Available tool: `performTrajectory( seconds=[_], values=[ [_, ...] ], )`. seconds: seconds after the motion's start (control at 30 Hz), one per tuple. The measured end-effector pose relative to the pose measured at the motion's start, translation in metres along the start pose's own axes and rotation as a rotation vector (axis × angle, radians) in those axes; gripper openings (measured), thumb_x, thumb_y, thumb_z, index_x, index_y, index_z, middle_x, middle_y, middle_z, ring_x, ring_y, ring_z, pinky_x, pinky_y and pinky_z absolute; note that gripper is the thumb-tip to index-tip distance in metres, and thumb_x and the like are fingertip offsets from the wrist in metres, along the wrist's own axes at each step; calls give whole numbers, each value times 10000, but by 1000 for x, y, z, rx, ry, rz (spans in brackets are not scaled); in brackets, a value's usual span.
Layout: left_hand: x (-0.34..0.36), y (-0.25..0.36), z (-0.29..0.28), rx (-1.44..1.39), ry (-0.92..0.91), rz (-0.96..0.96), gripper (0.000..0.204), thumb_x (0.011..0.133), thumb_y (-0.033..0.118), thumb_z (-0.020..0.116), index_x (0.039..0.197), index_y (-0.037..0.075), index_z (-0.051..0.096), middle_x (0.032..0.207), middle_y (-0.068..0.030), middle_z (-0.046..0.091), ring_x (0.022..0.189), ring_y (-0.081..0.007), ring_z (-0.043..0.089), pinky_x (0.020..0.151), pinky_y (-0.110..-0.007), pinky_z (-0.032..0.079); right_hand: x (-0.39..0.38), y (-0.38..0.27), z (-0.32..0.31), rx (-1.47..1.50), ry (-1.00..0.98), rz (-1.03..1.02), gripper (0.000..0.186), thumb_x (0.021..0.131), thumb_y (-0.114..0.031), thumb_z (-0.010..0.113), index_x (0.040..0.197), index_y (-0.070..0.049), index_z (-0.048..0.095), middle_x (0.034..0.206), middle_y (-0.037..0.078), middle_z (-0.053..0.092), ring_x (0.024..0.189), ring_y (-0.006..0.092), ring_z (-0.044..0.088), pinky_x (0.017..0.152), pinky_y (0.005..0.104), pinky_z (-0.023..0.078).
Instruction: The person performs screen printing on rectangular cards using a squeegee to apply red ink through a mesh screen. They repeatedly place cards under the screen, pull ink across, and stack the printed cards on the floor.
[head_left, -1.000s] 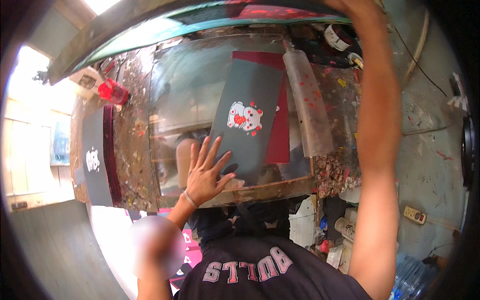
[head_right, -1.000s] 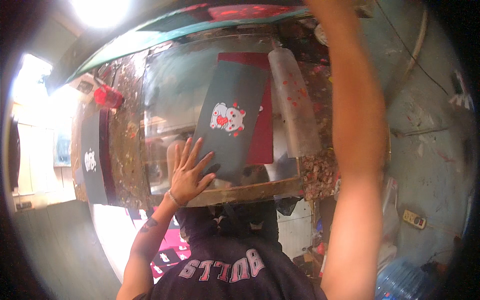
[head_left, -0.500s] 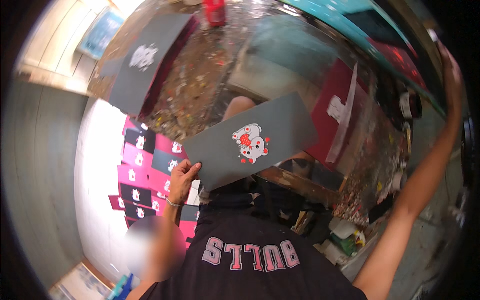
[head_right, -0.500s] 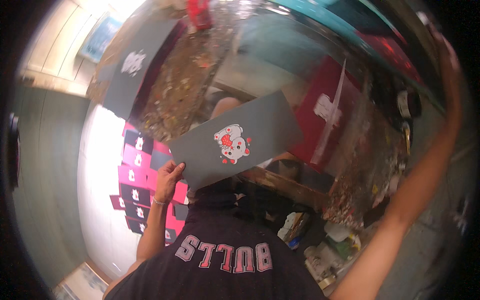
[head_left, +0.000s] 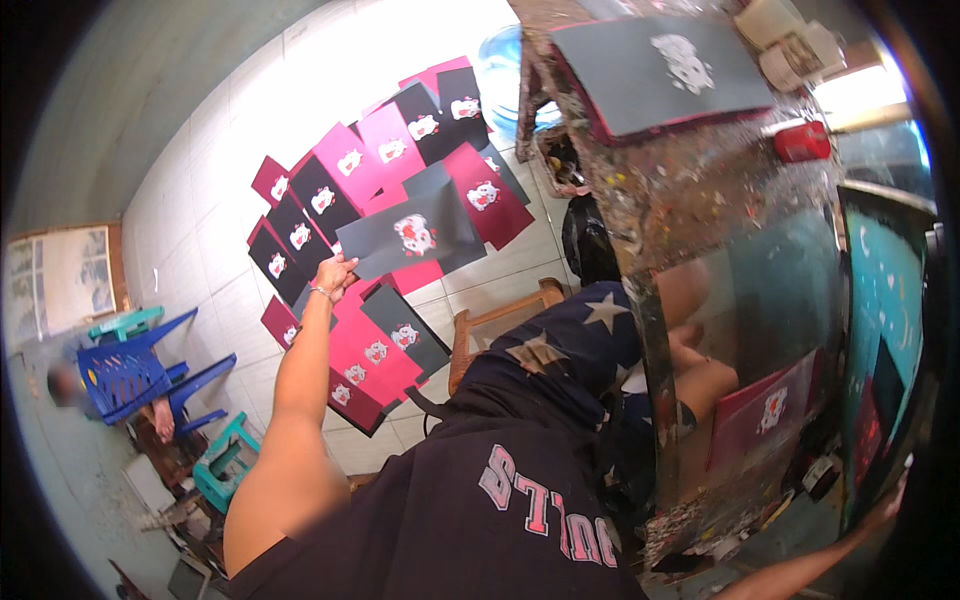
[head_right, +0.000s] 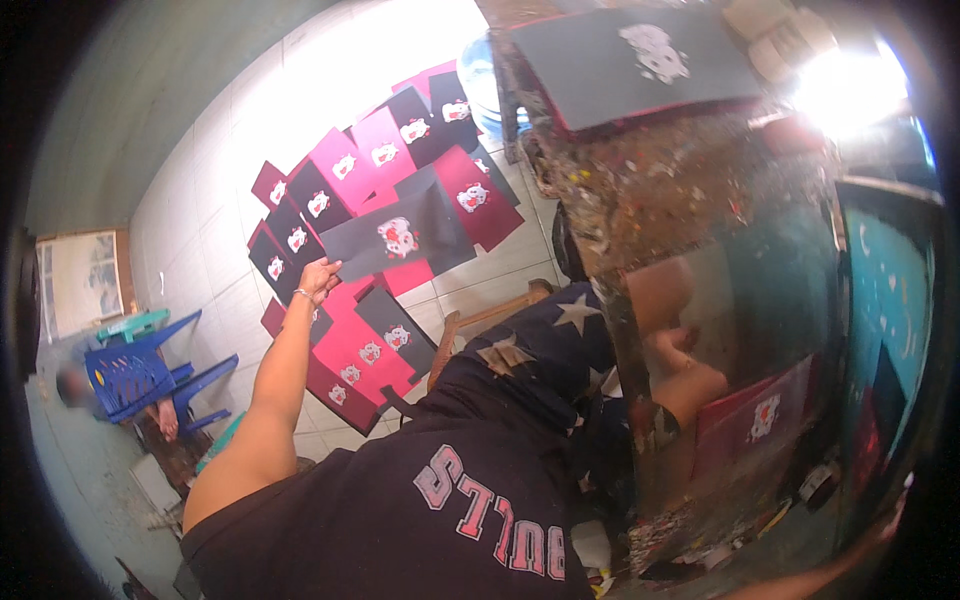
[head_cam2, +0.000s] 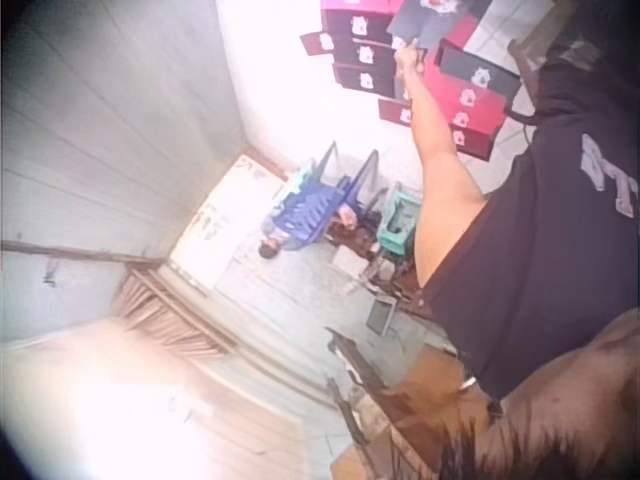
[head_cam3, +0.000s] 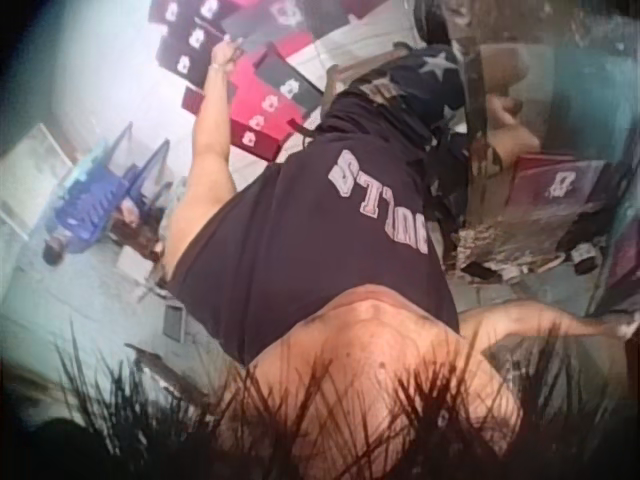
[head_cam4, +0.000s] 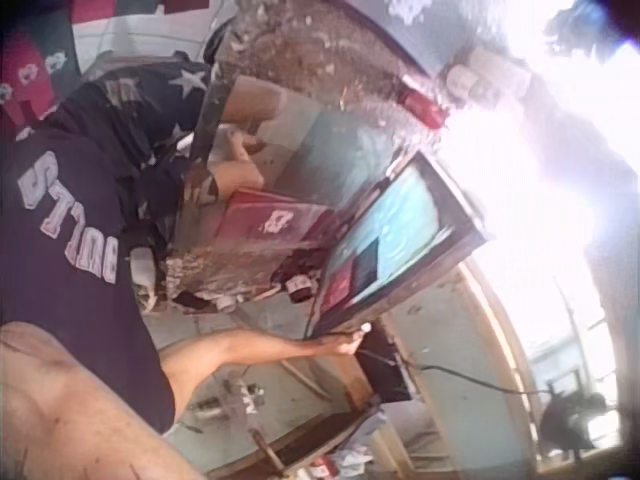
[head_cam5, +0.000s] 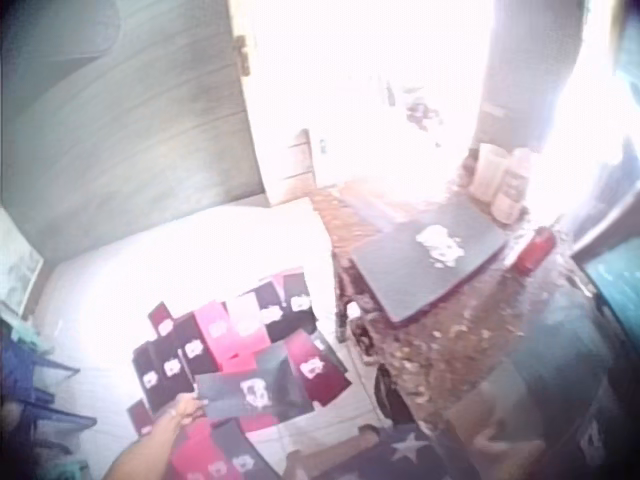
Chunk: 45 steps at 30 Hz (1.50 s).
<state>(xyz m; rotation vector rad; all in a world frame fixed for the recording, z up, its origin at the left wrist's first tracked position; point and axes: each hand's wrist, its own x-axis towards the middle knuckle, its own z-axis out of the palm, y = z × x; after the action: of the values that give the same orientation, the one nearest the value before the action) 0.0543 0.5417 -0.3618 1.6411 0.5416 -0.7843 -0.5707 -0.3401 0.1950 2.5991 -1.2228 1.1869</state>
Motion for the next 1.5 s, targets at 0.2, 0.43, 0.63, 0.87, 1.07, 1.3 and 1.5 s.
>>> performTrajectory(
  seconds=[0.2,0.43,0.63,0.87,1.07,1.3,1.5],
  values=[
    [73,-50,6,-688,584,44,209,983,-61,622,1183,-28,571,968,-134,650,622,-176,589,419,-288,403,11,12,-6,-6,-2,16,579,1037,-536,518,1223,-31,733,1066,168,729,967,259,656,868,405,519],
    [99,-90,-1,-1055,956,-108,404,1009,5,583,1407,35,517,1208,-118,684,1064,-259,708,845,-395,675,23,7,-7,-115,-49,58,570,1061,-514,475,1298,-40,687,1172,176,697,1066,259,639,937,398,504],
    [68,-197,20,154,500,-400,415,1021,349,578,1354,103,594,1236,-94,708,1108,-232,702,874,-412,619,9,10,-14,-189,-74,105,568,1081,-494,439,1362,-47,648,1263,183,669,1151,258,624,995,392,492],
    [69,-296,116,1,642,-317,236,941,270,699,1091,88,711,1002,-131,766,865,-252,739,748,-420,575,15,14,-22,-228,-108,103,571,1105,-472,396,1437,-55,602,1369,191,637,1250,258,607,1064,385,477],
    [-100,25,273,89,197,745,122,958,117,700,1036,25,719,756,-89,677,650,-141,613,605,-317,500,-23,58,-37,-182,-247,54,579,1125,-452,359,1501,-62,563,1459,198,610,1335,257,592,1123,379,465],
    [-261,187,491,456,-873,1461,238,933,129,710,1152,37,714,1051,-118,705,972,-298,673,843,-417,545,-7,-11,-21,94,-37,182,407,1076,-346,538,1382,-117,678,1338,144,701,1163,287,695,1020,399,531],
    [-307,146,654,1111,-1374,1823,647,930,368,716,1482,76,545,1558,-141,503,1490,-342,401,1241,-492,310,6,-138,20,-291,21,23,624,910,-565,593,804,44,681,706,258,628,680,401,636,691,500,473]
  ],
)
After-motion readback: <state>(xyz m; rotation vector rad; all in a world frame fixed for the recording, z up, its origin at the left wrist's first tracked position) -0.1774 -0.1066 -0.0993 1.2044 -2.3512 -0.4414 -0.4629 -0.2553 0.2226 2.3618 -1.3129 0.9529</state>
